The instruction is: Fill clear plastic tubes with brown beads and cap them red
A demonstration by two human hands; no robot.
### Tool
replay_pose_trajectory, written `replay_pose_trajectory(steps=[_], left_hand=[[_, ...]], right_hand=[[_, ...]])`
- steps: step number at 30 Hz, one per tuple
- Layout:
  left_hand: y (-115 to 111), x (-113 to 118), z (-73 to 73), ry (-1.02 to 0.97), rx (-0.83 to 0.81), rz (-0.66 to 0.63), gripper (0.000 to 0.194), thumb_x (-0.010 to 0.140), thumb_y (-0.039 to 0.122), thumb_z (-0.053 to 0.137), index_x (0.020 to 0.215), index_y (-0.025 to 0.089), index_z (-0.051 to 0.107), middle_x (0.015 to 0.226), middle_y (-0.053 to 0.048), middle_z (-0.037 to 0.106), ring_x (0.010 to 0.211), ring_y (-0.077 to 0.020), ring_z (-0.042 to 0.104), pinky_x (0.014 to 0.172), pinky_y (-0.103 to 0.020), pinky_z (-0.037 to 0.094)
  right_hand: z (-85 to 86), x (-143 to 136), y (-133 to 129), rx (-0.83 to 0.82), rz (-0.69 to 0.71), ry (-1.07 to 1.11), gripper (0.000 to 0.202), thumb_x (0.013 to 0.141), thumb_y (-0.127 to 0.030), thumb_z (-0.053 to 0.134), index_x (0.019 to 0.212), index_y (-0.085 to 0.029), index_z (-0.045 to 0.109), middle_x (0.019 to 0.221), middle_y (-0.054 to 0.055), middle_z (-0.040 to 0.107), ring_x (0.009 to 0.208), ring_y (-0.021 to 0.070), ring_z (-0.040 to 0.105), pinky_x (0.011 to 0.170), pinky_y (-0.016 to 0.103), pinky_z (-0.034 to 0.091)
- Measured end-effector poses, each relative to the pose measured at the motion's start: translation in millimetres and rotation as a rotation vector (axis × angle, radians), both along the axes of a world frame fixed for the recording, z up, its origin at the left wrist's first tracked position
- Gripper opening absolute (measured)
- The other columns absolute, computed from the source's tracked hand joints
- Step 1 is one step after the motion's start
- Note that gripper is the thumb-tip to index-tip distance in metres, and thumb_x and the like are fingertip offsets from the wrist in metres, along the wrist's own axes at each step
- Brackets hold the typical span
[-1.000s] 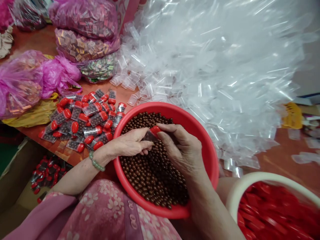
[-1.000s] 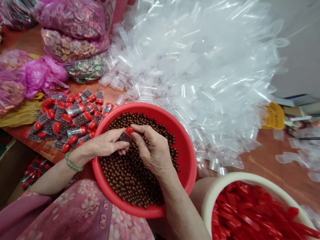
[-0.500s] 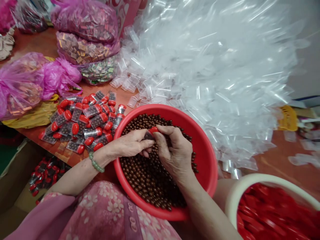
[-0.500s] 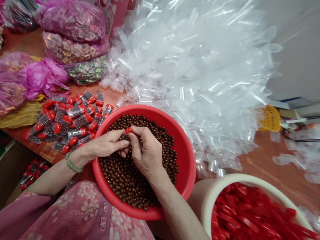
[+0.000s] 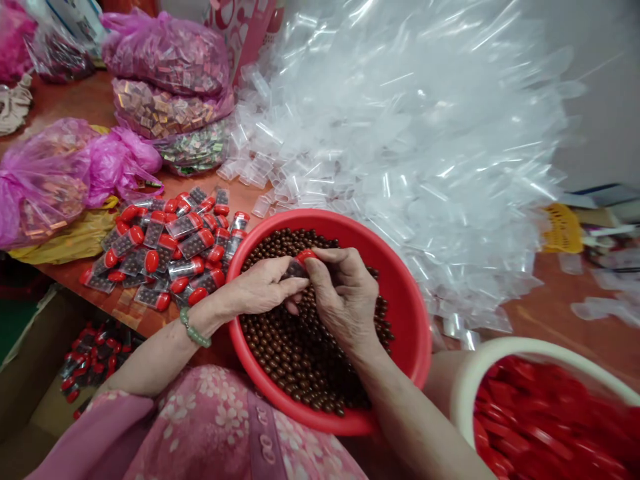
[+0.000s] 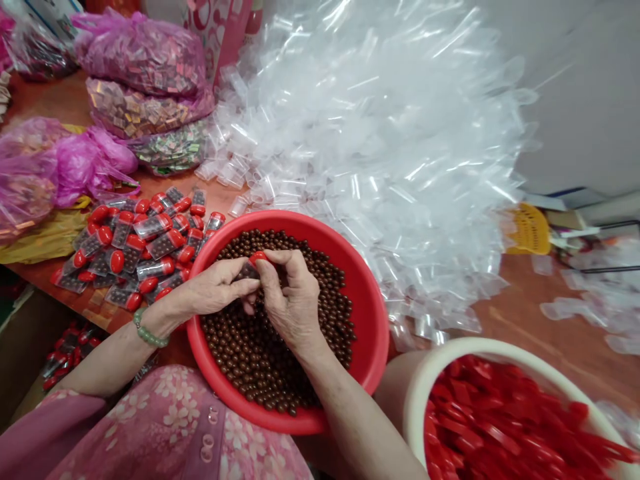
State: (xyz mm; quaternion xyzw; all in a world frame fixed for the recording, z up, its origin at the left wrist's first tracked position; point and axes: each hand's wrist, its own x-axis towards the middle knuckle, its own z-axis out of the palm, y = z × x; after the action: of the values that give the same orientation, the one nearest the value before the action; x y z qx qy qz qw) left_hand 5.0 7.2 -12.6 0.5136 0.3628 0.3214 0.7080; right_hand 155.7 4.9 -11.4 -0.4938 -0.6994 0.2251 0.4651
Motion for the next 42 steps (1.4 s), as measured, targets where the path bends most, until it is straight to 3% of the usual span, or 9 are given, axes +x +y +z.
replay_pose_trajectory(steps=[4,7,11,13,21,27,31,37,42], left_hand=[[-5,-2,-1.3,-0.21,-0.096,-0.026,0.038,0.079,0.05,0.064,0.077,0.014,0.05,0.065,0.003,0.053,0.049,-0.0057,0.051,0.051,-0.021,0.04],[-7,-3,-0.4,-0.326,-0.241,-0.02,0.05,0.068,0.058,0.073,0.077,0.014,0.052,0.067,0.002,0.055,0.053,-0.0082,0.055,0.055,-0.023,0.044],[-9,-2,2.6,-0.301,-0.29,0.07,0.049,0.066,0.055,0.077,0.071,0.012,0.055,0.065,0.001,0.055,0.056,-0.0067,0.051,0.055,-0.021,0.039],[-10,-1,3.6,-0.308,-0.32,0.077,0.049,0.064,0.054,0.078,0.07,0.011,0.057,0.067,-0.001,0.057,0.059,-0.0073,0.051,0.057,-0.021,0.039],[-9,4,6.8,-0.358,-0.313,0.041,0.047,0.064,0.053,0.079,0.066,0.01,0.06,0.067,-0.002,0.057,0.064,-0.0092,0.053,0.064,-0.022,0.04],[-9,5,8.8,-0.378,-0.346,0.003,0.046,0.067,0.052,0.078,0.067,0.01,0.06,0.067,-0.002,0.058,0.063,-0.009,0.053,0.063,-0.022,0.04],[-10,4,8.9,-0.377,-0.324,-0.011,0.046,0.068,0.052,0.077,0.068,0.009,0.06,0.068,-0.002,0.058,0.063,-0.0087,0.053,0.063,-0.022,0.04],[-11,6,9.9,-0.332,-0.326,0.101,0.046,0.067,0.051,0.077,0.068,0.01,0.057,0.067,-0.001,0.056,0.062,-0.0085,0.051,0.062,-0.022,0.039],[-9,9,6.6,-0.34,-0.321,0.085,0.047,0.066,0.052,0.078,0.067,0.011,0.056,0.066,-0.001,0.056,0.062,-0.008,0.05,0.062,-0.022,0.038]], right_hand=[[7.1,0,2,0.208,0.085,-0.168,0.003,0.09,-0.022,0.056,0.093,-0.023,0.057,0.079,0.0,0.067,0.067,0.0147,0.065,0.061,0.028,0.054],[10.8,5,3,0.242,0.191,-0.269,0.01,0.092,-0.026,0.053,0.101,-0.023,0.055,0.084,0.003,0.068,0.072,0.0174,0.067,0.064,0.03,0.055],[7.8,10,3,0.262,0.281,-0.402,0.058,0.081,-0.052,0.064,0.122,-0.017,0.044,0.1,0.013,0.066,0.088,0.0272,0.068,0.072,0.04,0.057],[5.1,9,1,0.285,0.284,-0.46,0.07,0.076,-0.056,0.068,0.126,-0.014,0.041,0.105,0.016,0.064,0.093,0.0308,0.066,0.076,0.044,0.056],[3.1,8,1,0.379,0.185,-0.513,0.061,0.073,-0.037,0.064,0.125,-0.014,0.042,0.093,0.012,0.063,0.08,0.0274,0.064,0.069,0.041,0.054],[5.1,11,2,0.439,0.217,-0.482,0.063,0.074,-0.037,0.064,0.129,-0.018,0.04,0.1,0.013,0.064,0.087,0.0289,0.065,0.072,0.044,0.055],[7.2,12,1,0.39,0.24,-0.459,0.063,0.074,-0.037,0.065,0.129,-0.018,0.04,0.103,0.014,0.064,0.09,0.0294,0.064,0.074,0.045,0.055],[7.9,10,1,0.282,0.311,-0.501,0.065,0.077,-0.034,0.067,0.131,-0.012,0.038,0.114,0.021,0.06,0.103,0.0315,0.06,0.085,0.049,0.054],[2.2,9,6,0.38,0.272,-0.496,0.063,0.076,-0.037,0.062,0.13,-0.013,0.038,0.108,0.019,0.061,0.098,0.0317,0.061,0.08,0.05,0.055]])
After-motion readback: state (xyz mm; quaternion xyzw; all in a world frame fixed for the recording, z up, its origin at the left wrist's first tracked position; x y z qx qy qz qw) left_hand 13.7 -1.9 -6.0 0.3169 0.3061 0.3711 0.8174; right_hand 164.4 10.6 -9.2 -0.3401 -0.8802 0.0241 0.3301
